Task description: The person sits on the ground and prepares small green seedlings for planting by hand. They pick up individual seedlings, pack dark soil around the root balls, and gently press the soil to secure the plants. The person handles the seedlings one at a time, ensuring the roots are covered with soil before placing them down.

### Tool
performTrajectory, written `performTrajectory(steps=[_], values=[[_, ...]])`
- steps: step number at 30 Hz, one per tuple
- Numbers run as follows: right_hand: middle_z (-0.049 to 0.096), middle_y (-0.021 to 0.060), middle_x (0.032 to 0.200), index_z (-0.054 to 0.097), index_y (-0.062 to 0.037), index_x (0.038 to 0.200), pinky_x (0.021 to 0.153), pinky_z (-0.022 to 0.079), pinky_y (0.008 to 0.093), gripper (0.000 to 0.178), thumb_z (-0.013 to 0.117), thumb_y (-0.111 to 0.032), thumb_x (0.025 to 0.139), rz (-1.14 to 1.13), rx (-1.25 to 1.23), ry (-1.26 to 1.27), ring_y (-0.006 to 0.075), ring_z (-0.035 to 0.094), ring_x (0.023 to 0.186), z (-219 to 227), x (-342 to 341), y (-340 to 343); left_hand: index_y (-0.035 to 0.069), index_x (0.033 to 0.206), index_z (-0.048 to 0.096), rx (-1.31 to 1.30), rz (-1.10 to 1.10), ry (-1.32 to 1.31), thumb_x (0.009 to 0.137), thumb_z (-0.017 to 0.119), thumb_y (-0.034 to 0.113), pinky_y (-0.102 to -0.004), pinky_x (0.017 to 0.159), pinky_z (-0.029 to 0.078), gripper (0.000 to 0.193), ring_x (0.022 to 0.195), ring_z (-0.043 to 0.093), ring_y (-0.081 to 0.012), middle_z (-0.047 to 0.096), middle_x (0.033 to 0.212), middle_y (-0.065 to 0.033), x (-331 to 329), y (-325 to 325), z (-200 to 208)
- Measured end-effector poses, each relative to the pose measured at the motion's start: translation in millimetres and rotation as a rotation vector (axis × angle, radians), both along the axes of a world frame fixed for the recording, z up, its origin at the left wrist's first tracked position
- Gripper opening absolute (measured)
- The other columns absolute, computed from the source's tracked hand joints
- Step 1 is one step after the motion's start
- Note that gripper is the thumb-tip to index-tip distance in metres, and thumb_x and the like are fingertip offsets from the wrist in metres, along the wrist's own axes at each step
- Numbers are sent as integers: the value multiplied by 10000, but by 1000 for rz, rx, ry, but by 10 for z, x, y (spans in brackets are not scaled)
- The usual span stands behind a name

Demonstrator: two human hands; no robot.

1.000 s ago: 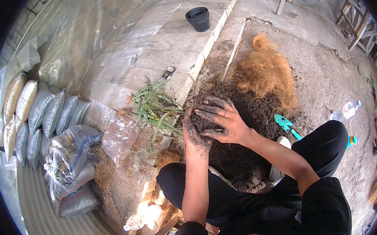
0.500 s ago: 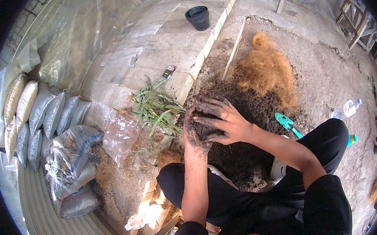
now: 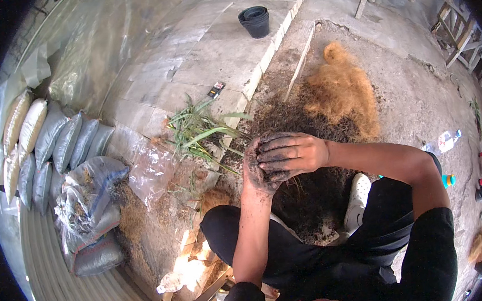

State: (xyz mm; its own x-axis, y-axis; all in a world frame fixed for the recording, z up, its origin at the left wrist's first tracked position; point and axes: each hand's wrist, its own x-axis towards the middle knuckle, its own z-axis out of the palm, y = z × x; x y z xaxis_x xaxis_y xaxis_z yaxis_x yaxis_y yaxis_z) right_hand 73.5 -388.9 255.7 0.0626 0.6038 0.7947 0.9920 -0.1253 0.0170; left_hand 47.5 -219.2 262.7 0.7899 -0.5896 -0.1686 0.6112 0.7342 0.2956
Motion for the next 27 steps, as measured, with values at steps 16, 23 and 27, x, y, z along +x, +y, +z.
performTrajectory(steps=[16,23,27], values=[[602,20,1237,704,-162,1086,1052,335,520,393,743,-339,737,-54,-90,144,293,527,1183,115,71,-261,-63,1115,548,110,158,-66,942,359,271,-238,375,495,421,526,590,-167,634,841,-129,136,-359,185],[462,70,1396,519,-188,1345,1100,248,497,631,718,-347,767,-125,-108,276,336,393,1308,425,-77,-293,-15,1134,553,35,379,-205,931,404,349,-370,803,570,442,947,643,-278,612,1094,-177,-9,-391,276],[467,85,1388,495,-122,1358,1070,324,461,655,737,-306,777,-93,21,357,319,422,1289,453,-136,-367,8,1129,557,-22,376,-147,940,395,322,-384,786,569,401,932,643,-270,622,1058,-158,-27,-436,283]])
